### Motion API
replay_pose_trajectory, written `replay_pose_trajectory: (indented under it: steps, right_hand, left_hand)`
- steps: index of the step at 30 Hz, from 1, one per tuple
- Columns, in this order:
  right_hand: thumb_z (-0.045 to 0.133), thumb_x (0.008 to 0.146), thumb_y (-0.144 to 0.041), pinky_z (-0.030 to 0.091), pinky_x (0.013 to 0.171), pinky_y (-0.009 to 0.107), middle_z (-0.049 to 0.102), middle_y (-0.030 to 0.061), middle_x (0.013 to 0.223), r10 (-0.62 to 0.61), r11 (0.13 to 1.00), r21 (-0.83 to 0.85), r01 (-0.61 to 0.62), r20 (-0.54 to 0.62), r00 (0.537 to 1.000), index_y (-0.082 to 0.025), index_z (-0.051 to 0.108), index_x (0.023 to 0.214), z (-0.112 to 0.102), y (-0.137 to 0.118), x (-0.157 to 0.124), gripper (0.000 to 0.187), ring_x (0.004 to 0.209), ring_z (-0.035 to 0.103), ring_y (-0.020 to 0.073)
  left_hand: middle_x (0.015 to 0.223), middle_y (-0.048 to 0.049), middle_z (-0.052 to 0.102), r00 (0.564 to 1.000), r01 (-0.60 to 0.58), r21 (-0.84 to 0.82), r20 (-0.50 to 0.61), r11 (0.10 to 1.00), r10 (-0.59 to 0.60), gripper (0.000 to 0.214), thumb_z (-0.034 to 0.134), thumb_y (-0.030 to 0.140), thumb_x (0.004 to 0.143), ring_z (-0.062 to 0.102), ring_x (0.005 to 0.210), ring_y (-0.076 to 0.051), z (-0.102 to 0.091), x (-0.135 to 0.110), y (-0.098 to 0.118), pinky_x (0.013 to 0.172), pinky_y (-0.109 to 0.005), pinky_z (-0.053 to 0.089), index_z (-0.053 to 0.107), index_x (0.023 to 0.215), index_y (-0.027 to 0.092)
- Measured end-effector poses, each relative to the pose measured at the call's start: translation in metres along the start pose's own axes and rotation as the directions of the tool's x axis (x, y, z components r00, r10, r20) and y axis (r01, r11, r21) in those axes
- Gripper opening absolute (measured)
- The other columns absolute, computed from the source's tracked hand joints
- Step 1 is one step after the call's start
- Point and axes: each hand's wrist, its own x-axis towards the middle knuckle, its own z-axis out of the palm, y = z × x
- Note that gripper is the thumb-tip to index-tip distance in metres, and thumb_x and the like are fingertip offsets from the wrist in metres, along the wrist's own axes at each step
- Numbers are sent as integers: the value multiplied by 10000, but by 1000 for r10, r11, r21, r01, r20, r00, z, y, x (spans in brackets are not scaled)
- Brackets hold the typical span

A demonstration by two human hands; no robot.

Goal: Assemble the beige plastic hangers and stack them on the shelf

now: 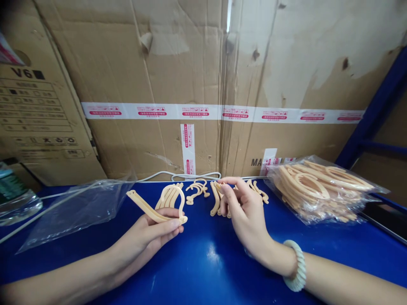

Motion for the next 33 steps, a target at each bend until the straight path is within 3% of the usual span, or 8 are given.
replay_pose_trajectory:
  steps: [4,9,14,16,18,21,25,33]
  right_hand:
    - [532,921,-411,483,582,276,680,40,747,70,977,197,-81,66,995,-202,598,995,5,-14,-7,231,625,634,156]
    - [644,838,-420,474,547,252,673,65,806,219,896,351,-272,183,958,-190,642,903,9,-19,-12,239,686,590,158]
    - [772,729,-322,456,555,212,664,5,815,474,637,518,-571,320,820,-265,516,1092,12,-12,-14,448,679,568,125]
    - [788,716,-283,476,605,220,662,1,823,503,557,535,-636,392,770,-265,486,1155,12,-7,-15,533,721,590,125]
    - [784,728,-270,495,687,236,667,19,844,493,518,536,-667,450,745,-220,523,1113,13,-3,-16,467,787,612,128]
    - [778,742,-287,495,759,235,669,40,900,470,538,507,-673,483,739,-176,593,953,15,1,-19,302,876,620,133]
    - [812,695,-286,474,632,179,632,5,809,478,598,453,-661,461,748,-158,654,852,17,1,-22,257,738,587,91]
    - [815,683,-275,491,611,217,658,2,737,413,676,397,-621,495,765,-169,617,1009,19,0,-23,395,654,606,103]
  left_hand:
    - [857,-46,686,1000,1,15,15,1000,-2,248,834,184,660,636,807,-126,0,1,0,832,-247,485,691,859,144]
    - [814,-34,676,999,-2,62,37,998,-1,232,838,206,648,609,772,-117,2,1,2,790,-238,465,701,826,147]
    - [779,-33,672,1000,-3,85,13,996,2,249,852,201,603,595,744,-123,4,0,3,764,-250,455,696,789,144]
    - [754,-25,664,1000,-1,94,15,996,0,256,859,197,585,589,738,-120,5,0,4,768,-248,450,695,774,141]
    - [743,-18,659,1000,-1,108,29,994,-2,255,857,201,585,582,737,-114,5,0,4,769,-240,442,693,770,139]
    - [754,-7,655,999,-2,153,36,988,-3,254,847,207,598,568,746,-106,5,0,4,775,-231,425,684,781,141]
    - [768,11,635,998,-32,243,53,970,19,268,822,226,636,547,762,-104,4,-1,2,771,-232,395,652,829,149]
    - [753,12,625,993,-61,312,115,948,26,316,789,219,645,560,742,-134,3,-1,0,723,-259,389,527,813,165]
